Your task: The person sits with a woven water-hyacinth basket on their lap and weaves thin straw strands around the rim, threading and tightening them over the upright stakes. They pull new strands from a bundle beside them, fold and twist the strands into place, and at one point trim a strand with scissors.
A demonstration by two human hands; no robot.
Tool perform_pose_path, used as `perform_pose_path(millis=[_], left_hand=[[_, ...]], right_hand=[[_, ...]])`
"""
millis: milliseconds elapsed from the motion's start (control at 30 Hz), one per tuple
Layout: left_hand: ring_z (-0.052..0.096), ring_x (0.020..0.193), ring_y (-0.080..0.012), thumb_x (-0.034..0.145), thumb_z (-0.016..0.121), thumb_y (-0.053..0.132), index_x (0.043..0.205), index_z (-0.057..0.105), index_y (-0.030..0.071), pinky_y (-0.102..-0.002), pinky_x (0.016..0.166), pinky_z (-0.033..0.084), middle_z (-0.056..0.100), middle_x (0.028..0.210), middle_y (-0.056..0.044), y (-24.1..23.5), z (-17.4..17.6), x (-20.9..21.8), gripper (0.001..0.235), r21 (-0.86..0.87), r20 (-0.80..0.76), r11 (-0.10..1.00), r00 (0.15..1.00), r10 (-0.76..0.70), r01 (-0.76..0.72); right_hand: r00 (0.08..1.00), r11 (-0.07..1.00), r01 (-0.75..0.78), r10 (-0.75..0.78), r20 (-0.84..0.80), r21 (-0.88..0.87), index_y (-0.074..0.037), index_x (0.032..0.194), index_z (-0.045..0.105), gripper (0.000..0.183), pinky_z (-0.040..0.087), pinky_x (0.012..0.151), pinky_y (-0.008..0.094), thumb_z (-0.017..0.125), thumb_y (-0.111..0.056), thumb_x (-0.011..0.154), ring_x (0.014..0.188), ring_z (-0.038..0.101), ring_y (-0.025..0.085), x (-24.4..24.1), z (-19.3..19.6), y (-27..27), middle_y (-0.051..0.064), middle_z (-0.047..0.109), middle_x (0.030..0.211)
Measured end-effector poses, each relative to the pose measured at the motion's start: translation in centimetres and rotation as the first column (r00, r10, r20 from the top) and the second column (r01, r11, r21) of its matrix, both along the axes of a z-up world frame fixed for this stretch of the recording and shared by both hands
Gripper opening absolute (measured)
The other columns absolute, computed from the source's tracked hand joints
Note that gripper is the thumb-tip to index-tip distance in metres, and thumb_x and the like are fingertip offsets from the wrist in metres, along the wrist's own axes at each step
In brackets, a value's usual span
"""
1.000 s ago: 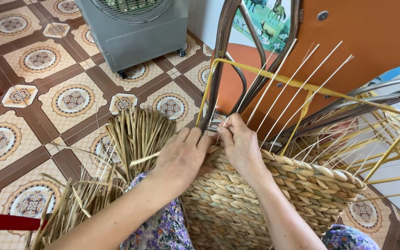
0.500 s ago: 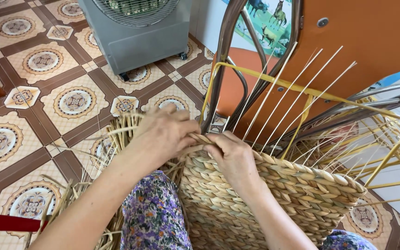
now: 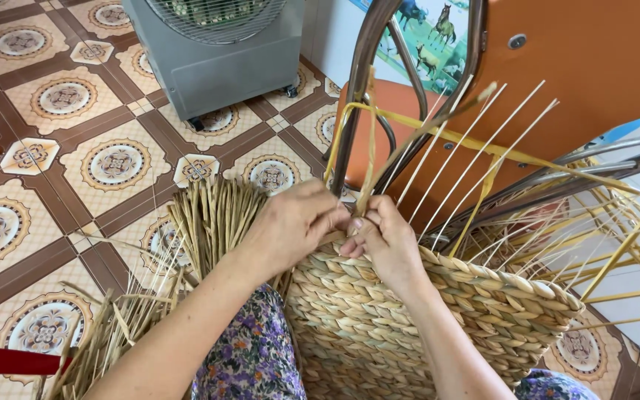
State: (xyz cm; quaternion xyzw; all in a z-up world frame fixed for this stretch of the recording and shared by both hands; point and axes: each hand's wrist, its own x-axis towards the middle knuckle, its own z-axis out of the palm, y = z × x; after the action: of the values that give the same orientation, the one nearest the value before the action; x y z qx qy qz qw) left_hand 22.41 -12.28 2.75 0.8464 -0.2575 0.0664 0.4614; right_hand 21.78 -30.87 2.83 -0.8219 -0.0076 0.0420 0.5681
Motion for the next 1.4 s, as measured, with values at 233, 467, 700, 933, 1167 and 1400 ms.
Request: perform_pose_path(millis=[233,467,700,933,1167,1400], left_hand=[[0.072,0.083,-0.0216,0.102,0.061,0.032,0.121,0.058,0.011,-0.034,0.075,0.063,0.059,0.128,-0.006,0.7,1.4,-2.9,0.029,0.091,0.236,0.996,0.971,-0.04,0.019],[0.071,0.075,-0.0258,0.099,0.056,0.043,0.129,0.059,0.012,-0.038,0.062,0.06,0.061,0.114,-0.011,2.9,-0.7,-1.4,0.043,0.575,0.013,0.785,0.962,0.274,-0.231],[0.07,0.096,-0.0318,0.099,0.057,0.039,0.11,0.071,0.019,-0.048,0.084,0.055,0.073,0.103,-0.012,5.7,-2.2,-0.2,0.026,0.515,-0.184,0.847,0.948,0.259,-0.132],[0.065,0.11,-0.0322,0.095,0.065,0.029,0.138,0.059,0.022,-0.046,0.097,0.051,0.064,0.127,-0.017,14.6,-1.2,-3.6,0.044,0.625,-0.141,0.722,0.868,0.476,-0.295],[0.075,0.095,-0.0202,0.1,0.062,0.036,0.131,0.066,0.018,-0.042,0.095,0.058,0.074,0.122,-0.009,24.0,-0.1,-13.4,0.036,0.537,-0.353,0.549,0.42,0.836,-0.641],[0.075,0.084,-0.0209,0.098,0.065,0.034,0.116,0.079,0.024,-0.041,0.094,0.056,0.08,0.101,-0.009,27.4,-11.6,-17.0,0.024,0.693,-0.404,0.506,0.304,0.863,-0.514]], right_hand=[[0.977,0.956,0.006,0.057,0.206,-0.293,-0.013,0.107,0.074,0.022,0.062,0.066,0.028,0.061,-0.002,0.094,0.072,0.074,0.012,-0.7,-1.7,2.1,0.003,0.08,0.092],[0.963,0.95,0.016,0.069,0.26,-0.311,-0.012,0.109,0.071,0.016,0.06,0.07,0.032,0.067,-0.01,0.094,0.081,0.075,0.014,-1.3,-1.4,2.1,0.006,0.079,0.096],[0.974,0.972,0.136,-0.095,0.208,-0.193,-0.009,0.102,0.07,0.007,0.054,0.061,0.027,0.07,-0.012,0.096,0.071,0.065,0.008,-0.9,-2.5,2.5,0.004,0.078,0.094],[0.969,0.997,0.048,-0.032,0.244,-0.058,-0.004,0.106,0.068,0.01,0.05,0.049,0.018,0.064,0.002,0.099,0.06,0.061,0.004,-1.2,-2.2,2.1,0.005,0.078,0.103],[0.952,0.996,-0.087,0.075,0.297,0.027,0.0,0.127,0.061,0.025,0.057,0.066,0.019,0.057,0.008,0.103,0.075,0.068,0.008,-2.7,-0.5,2.3,0.012,0.074,0.116],[0.894,0.974,0.023,-0.12,0.432,0.225,0.007,0.125,0.061,0.018,0.054,0.065,0.021,0.051,0.013,0.111,0.076,0.069,0.013,-6.7,-2.6,0.2,0.017,0.072,0.113]])
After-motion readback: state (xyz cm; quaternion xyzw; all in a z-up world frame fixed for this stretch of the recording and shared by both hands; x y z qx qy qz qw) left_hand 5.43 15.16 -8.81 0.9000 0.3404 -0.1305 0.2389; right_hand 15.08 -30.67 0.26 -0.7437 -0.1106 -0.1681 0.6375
